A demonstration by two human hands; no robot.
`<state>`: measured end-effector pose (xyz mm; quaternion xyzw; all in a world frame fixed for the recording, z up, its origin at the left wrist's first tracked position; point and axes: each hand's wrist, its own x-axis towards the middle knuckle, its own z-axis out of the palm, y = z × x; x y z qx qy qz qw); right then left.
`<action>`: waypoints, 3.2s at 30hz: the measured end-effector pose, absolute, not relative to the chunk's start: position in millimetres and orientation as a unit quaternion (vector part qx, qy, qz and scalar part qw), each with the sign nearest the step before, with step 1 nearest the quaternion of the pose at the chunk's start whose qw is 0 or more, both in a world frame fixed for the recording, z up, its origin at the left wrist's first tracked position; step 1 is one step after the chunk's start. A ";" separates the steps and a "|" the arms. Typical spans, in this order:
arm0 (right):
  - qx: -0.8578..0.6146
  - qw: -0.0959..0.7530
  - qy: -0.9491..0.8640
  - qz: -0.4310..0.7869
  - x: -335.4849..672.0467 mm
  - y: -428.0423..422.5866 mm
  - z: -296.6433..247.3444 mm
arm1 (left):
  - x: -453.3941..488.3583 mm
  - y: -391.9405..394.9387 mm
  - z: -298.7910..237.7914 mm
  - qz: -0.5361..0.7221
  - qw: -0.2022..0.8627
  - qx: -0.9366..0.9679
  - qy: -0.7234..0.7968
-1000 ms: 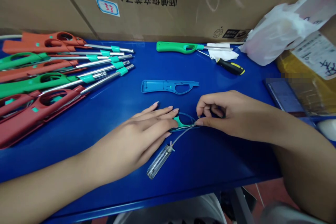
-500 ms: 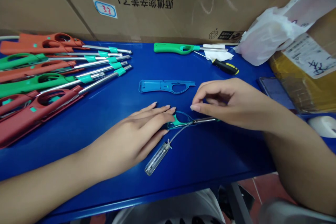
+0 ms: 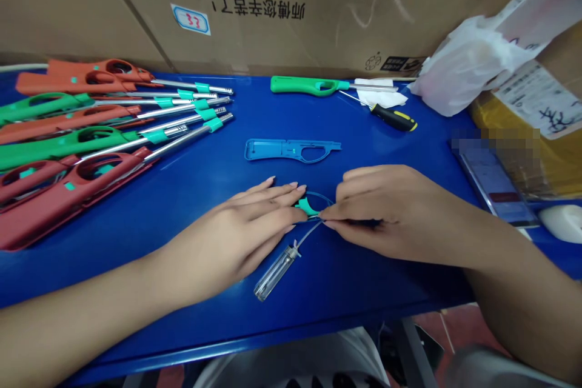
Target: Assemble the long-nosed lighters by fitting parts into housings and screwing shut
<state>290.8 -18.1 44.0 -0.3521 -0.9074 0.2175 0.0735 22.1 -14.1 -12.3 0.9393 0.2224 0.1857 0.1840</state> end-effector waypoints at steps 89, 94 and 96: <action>-0.353 0.150 -0.909 0.166 270.7 -19.1 6.2 | 11.8 -7.2 24.1 0.152 0.252 0.870 0.397; -0.397 0.193 -0.874 0.203 277.6 -14.9 21.9 | 5.6 -2.1 28.0 0.151 0.203 0.892 0.374; -0.418 0.240 -0.849 0.218 283.5 -11.8 30.4 | 4.2 -2.9 30.5 0.161 0.171 0.899 0.370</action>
